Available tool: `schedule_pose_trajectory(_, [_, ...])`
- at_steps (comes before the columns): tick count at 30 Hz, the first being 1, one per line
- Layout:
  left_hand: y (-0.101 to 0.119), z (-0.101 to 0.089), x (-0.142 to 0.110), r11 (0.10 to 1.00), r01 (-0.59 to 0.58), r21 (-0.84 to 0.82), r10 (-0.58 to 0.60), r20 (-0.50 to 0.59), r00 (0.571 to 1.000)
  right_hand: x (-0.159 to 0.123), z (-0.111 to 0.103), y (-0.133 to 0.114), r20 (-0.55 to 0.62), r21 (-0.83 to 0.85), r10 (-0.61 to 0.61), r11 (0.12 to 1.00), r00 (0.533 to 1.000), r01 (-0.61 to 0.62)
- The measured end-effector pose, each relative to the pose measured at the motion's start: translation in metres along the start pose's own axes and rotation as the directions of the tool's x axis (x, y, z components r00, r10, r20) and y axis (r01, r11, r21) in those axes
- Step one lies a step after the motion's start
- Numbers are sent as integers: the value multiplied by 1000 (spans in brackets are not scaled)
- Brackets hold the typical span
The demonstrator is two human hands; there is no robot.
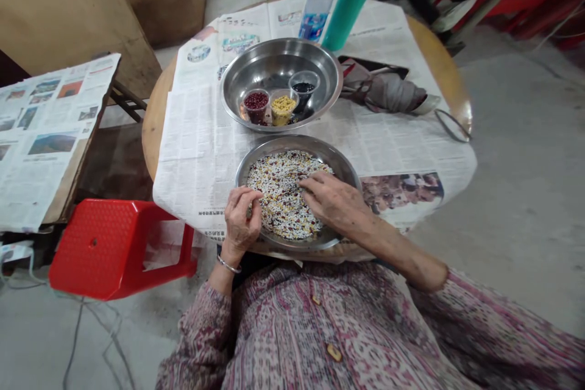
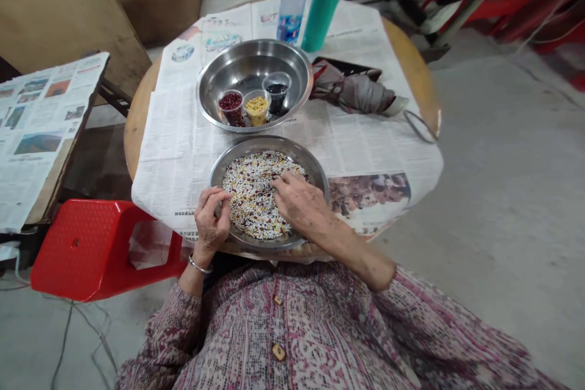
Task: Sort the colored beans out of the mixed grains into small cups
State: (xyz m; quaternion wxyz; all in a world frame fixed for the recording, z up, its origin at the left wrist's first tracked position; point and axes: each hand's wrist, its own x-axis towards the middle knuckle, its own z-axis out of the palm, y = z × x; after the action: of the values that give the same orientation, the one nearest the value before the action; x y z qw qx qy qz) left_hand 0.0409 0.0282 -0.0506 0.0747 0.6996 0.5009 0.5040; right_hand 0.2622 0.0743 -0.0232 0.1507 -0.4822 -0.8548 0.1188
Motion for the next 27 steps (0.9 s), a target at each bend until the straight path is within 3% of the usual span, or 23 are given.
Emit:
schedule_pose_trajectory(8, [1,-1,0,1000,4,29,-5,22,1000,-14,16,-43,15,307,-216,930,976,201])
schedule_pose_trajectory(17, [2,-1,-1,1000,4,21,-4,13,1000,20,-12,-20,-77,310,-128,939,989,146])
schedule_pose_trajectory(21, [1,-1,-2,1000,19,7,-19,15,1000,54,-32,-15,-146,302,-77,946,986,119])
schedule_pose_trajectory(25, [0,-1,-3,1000,20,4,-20,11,1000,113,-53,-10,-247,234,36,972,968,24])
schedule_pose_trajectory(27, [1,-1,-2,1000,19,2,-19,4,1000,144,-59,-8,-243,173,85,984,966,-43])
